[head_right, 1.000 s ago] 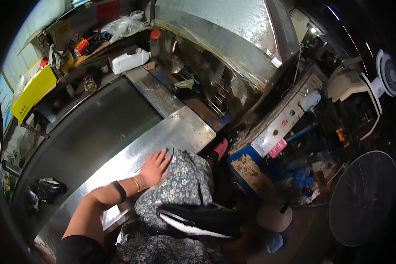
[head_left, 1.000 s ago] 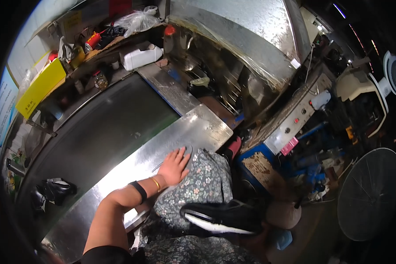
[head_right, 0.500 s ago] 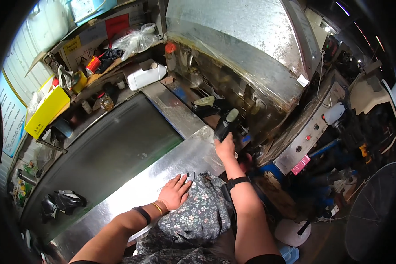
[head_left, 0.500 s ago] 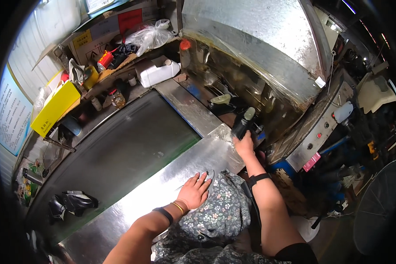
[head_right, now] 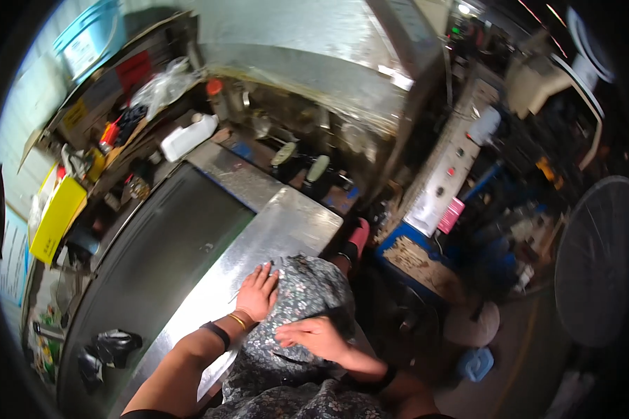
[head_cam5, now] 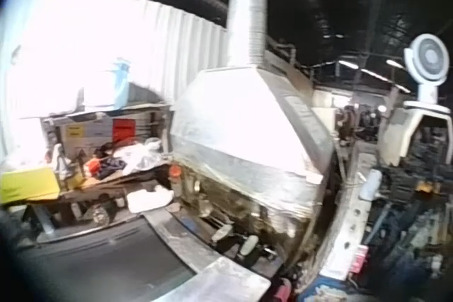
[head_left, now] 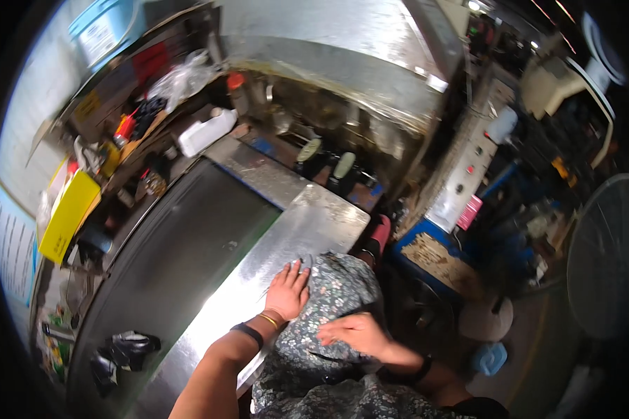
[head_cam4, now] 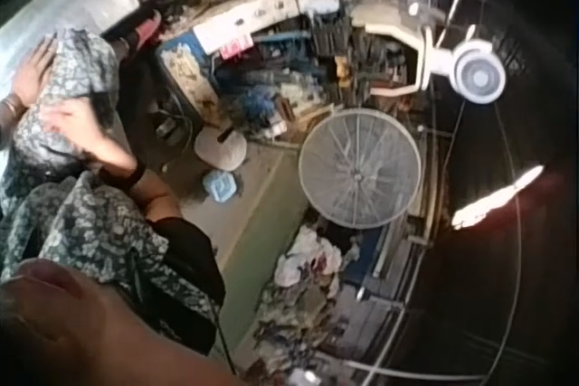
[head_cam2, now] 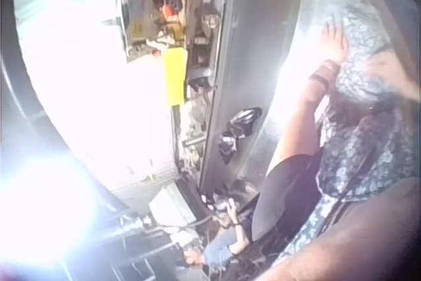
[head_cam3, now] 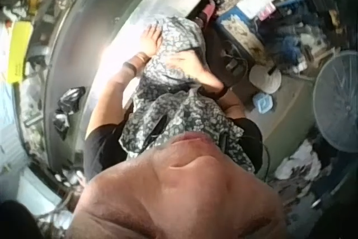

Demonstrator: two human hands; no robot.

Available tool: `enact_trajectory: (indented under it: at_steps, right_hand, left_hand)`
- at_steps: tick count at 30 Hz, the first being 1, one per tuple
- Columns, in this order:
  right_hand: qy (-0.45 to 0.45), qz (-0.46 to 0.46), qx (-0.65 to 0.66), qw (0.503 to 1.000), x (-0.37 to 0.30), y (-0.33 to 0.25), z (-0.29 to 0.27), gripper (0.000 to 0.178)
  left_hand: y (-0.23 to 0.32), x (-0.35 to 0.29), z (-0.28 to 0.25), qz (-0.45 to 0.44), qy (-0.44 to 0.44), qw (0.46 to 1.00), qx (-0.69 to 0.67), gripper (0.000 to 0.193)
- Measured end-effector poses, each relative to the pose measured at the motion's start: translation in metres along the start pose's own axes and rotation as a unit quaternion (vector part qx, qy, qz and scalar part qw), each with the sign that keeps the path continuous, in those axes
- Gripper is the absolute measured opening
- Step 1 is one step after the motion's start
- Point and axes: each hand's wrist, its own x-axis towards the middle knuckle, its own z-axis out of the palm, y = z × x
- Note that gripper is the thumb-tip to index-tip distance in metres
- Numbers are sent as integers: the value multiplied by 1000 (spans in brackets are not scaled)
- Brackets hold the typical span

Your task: Picking up shoes from a conveyor belt, loading them into a processing machine, and removing them after a cycle.

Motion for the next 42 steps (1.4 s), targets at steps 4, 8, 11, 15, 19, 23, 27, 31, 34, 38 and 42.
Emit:
enact_trajectory:
  at_steps: [4, 8, 11, 15, 19, 23, 27, 31, 34, 38, 42]
  right_hand:
    - [-58, 59, -42, 996, -1, 48, 30, 21]
    - [-30, 30, -25, 999, -5, 65, 23, 19]
    - [-17, 20, -33, 999, -12, 63, 24, 16]
    - [-2, -20, -50, 999, -13, 64, 28, 16]
    - [22, -17, -64, 998, -14, 66, 22, 28]
    - [-32, -32, 0, 999, -4, 55, 39, 32]
    - [11, 53, 23, 998, -8, 74, 21, 22]
    - [48, 53, -22, 997, -13, 68, 18, 21]
    - [58, 51, -43, 996, -14, 65, 23, 26]
    - [34, 59, -54, 996, -5, 64, 38, 29]
    - [34, 51, -66, 996, 0, 70, 36, 33]
  left_hand:
    - [4, -1, -5, -1, 30, 1000, -3, 48]
    - [6, -16, -36, -38, 72, 994, -74, 43]
    - [-50, -87, -71, -155, 182, 971, 10, 41]
    - [-133, -223, -155, -444, 85, 803, 389, 59]
    - [-169, -350, -159, -777, 81, 579, 232, 71]
    - [-187, -515, -155, -759, 179, 624, 54, 80]
    - [-151, -362, -143, -771, 166, 615, 16, 82]
    - [-202, -284, -126, -790, 284, 540, -60, 135]
    - [-234, -254, -108, -803, 417, 406, -124, 135]
    - [-263, -312, -104, -741, 551, 295, -247, 82]
    - [-250, -309, -122, -734, 516, 298, -326, 57]
